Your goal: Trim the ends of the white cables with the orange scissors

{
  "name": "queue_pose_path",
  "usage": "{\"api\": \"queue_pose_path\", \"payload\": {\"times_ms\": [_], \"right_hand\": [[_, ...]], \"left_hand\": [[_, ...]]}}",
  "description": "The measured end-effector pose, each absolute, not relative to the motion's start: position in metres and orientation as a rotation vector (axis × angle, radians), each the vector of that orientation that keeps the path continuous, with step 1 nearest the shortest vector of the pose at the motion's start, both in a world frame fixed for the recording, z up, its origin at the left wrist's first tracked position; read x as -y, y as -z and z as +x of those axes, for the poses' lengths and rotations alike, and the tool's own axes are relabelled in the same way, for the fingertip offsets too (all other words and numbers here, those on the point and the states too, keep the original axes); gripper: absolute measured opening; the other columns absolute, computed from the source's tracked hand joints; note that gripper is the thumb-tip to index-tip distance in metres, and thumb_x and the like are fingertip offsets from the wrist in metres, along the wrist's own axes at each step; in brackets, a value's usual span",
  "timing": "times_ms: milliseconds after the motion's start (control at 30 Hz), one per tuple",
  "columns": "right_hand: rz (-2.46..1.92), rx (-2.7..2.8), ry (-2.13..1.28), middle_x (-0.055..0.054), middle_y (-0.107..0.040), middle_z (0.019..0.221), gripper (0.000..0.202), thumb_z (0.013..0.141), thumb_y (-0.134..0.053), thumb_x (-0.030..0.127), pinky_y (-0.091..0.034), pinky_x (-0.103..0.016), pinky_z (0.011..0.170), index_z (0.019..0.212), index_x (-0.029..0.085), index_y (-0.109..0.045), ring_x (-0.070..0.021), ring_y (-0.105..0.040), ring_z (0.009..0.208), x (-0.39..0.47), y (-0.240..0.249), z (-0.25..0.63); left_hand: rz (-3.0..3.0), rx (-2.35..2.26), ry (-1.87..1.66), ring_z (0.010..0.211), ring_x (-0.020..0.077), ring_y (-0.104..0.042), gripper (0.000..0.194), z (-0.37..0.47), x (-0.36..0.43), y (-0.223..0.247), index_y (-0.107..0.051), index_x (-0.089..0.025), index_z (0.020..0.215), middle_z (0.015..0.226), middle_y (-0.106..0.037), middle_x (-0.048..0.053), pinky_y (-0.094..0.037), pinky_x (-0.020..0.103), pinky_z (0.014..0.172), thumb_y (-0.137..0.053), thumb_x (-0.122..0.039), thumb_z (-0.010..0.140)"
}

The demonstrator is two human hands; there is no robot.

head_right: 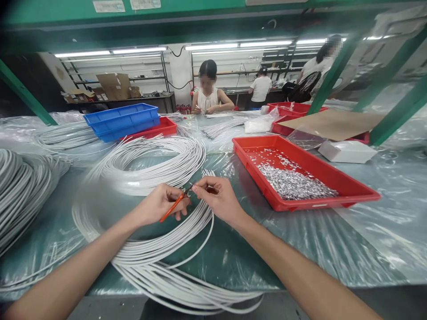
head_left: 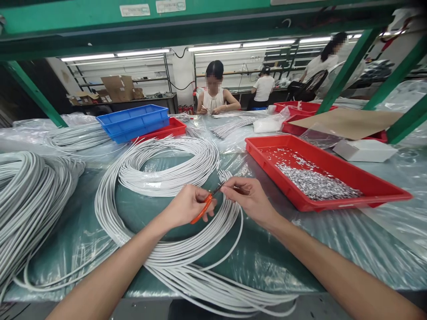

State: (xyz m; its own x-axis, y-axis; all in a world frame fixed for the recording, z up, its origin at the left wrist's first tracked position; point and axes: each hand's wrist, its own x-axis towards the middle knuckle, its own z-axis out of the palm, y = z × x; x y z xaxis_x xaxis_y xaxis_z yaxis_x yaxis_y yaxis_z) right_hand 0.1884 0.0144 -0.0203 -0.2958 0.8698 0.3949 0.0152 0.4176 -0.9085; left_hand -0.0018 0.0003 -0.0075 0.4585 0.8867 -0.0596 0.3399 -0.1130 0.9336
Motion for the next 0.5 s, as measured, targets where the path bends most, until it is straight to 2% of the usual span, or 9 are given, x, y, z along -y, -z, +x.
{"api": "queue_pose_path", "payload": {"times_ms": [100,167,267,333,400,500], "right_hand": [[-0.819,1.677,-0.871,-0.001,-0.06,0.065,0.02,0.083,-0.067,0.032,-0.04,-0.028,0.059,0.07,0.017,-0.064,-0.0144,-0.051,0.062,-0.0119,0.0219,0.1877],[-0.857,1.749,-0.631,-0.001,-0.06,0.064,0.017,0.085,-0.063,0.026,-0.04,-0.031,0.064,0.07,0.018,-0.062,-0.0159,-0.052,0.065,-0.0092,0.023,0.1869],[-0.898,1.887,-0.163,-0.002,-0.064,0.065,0.019,0.087,-0.057,0.016,-0.036,-0.035,0.072,0.069,0.019,-0.062,-0.018,-0.051,0.07,-0.0065,0.0251,0.1856],[-0.922,1.915,-0.003,-0.002,-0.067,0.067,0.02,0.088,-0.057,0.015,-0.033,-0.036,0.075,0.07,0.02,-0.063,-0.0189,-0.052,0.073,-0.0071,0.0266,0.1849],[-0.961,1.874,-0.073,-0.002,-0.066,0.067,0.018,0.088,-0.058,0.018,-0.034,-0.036,0.075,0.071,0.02,-0.064,-0.0188,-0.053,0.073,-0.0091,0.0274,0.1847],[-0.978,1.76,-0.421,-0.001,-0.061,0.066,0.02,0.091,-0.058,0.027,-0.038,-0.031,0.068,0.073,0.019,-0.063,-0.0162,-0.051,0.065,-0.0116,0.0272,0.1846]], "left_hand": [[1.674,-1.072,-0.643,0.048,0.0083,-0.057,0.02,-0.0006,0.0016,0.0047,-0.06,-0.013,0.058,0.059,-0.063,0.002,-0.043,0.017,0.047,-0.06,-0.02,0.077],[1.658,-1.078,-0.624,0.047,0.0088,-0.058,0.021,0.0,0.0024,0.0046,-0.06,-0.012,0.058,0.059,-0.063,0.002,-0.043,0.017,0.046,-0.059,-0.021,0.078],[1.624,-1.097,-0.573,0.047,0.0098,-0.059,0.024,0.0005,0.0021,0.0067,-0.059,-0.013,0.057,0.061,-0.066,0.004,-0.043,0.018,0.044,-0.06,-0.024,0.078],[1.612,-1.107,-0.56,0.047,0.01,-0.06,0.023,0.0,0.0009,0.0084,-0.061,-0.012,0.059,0.061,-0.066,0.004,-0.042,0.018,0.044,-0.061,-0.025,0.078],[1.602,-1.119,-0.587,0.049,0.0099,-0.06,0.021,-0.0013,-0.0012,0.0093,-0.063,-0.011,0.062,0.061,-0.066,0.003,-0.043,0.018,0.045,-0.063,-0.026,0.078],[1.583,-1.142,-0.709,0.052,0.0093,-0.061,0.019,-0.0034,-0.0048,0.0084,-0.065,-0.011,0.068,0.065,-0.067,0.003,-0.046,0.019,0.051,-0.065,-0.027,0.078]]}}
